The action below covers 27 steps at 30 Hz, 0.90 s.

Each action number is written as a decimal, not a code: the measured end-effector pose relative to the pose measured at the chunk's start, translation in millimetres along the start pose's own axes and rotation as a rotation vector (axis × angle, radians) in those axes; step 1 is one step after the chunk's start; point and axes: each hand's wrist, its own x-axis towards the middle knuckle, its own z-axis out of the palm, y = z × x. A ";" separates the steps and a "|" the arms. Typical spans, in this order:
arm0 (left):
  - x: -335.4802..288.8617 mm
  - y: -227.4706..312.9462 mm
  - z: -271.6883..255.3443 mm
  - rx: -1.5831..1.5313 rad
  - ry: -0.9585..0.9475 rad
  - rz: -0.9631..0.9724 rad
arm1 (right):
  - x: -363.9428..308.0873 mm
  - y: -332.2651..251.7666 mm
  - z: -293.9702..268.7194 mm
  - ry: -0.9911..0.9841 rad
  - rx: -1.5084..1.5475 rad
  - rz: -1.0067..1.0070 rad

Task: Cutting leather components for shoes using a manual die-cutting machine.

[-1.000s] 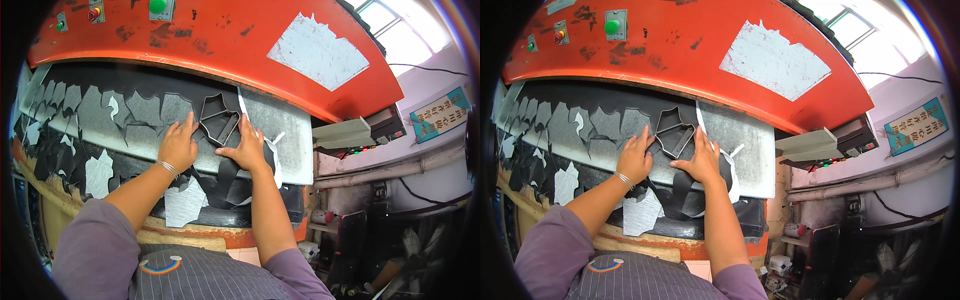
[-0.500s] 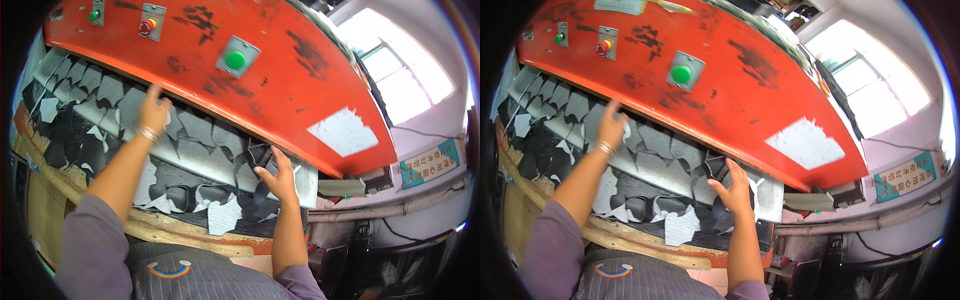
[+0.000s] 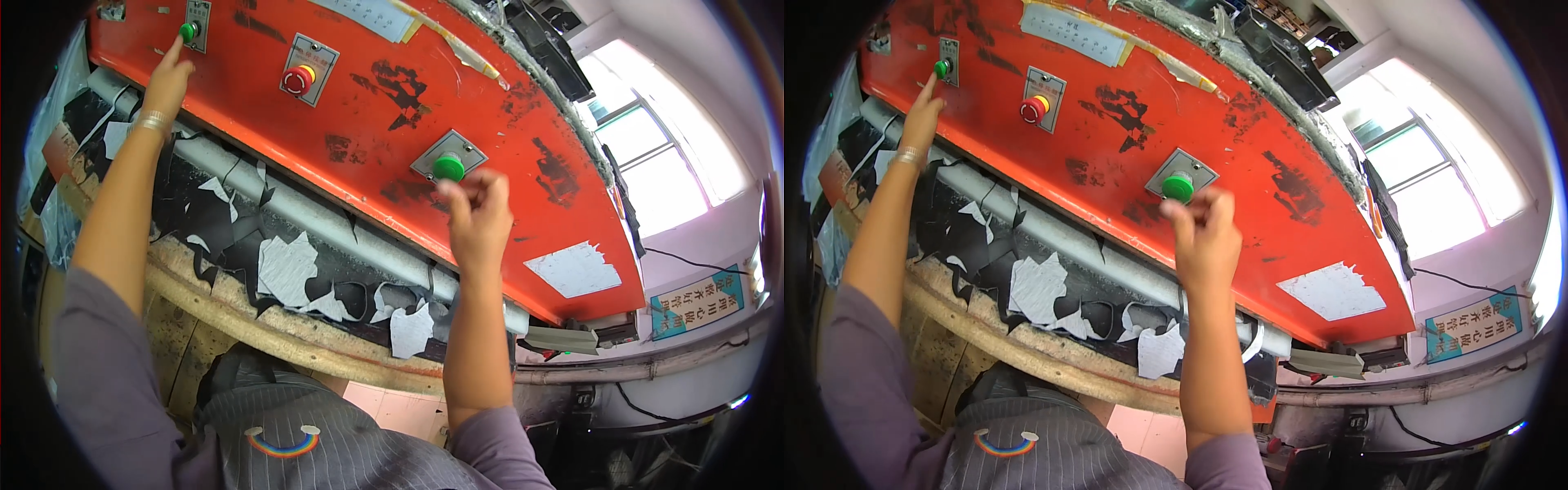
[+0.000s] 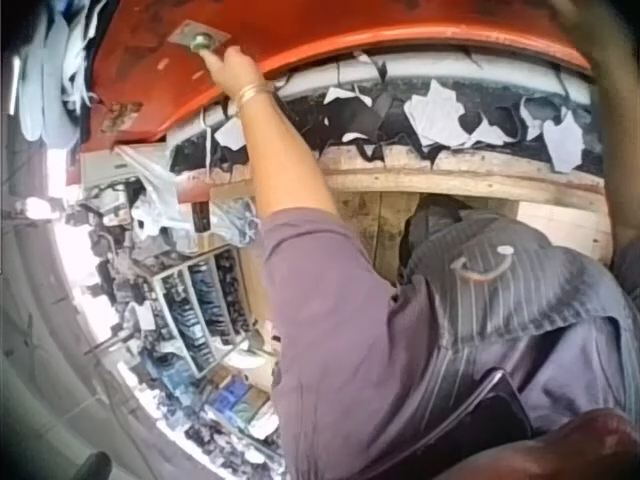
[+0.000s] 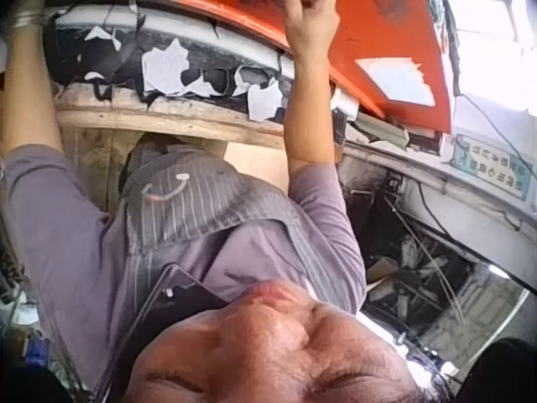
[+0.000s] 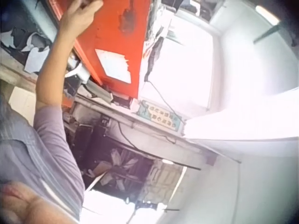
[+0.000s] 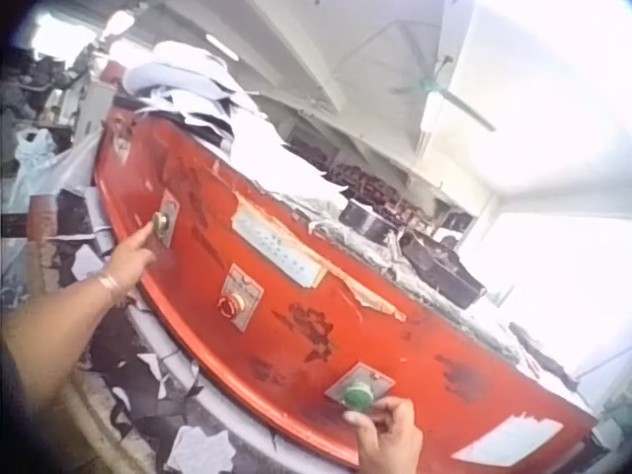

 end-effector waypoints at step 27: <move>-369.4 39.5 153.6 0.136 -1.479 0.333 | -243.8 107.4 -96.0 -1.019 0.219 0.267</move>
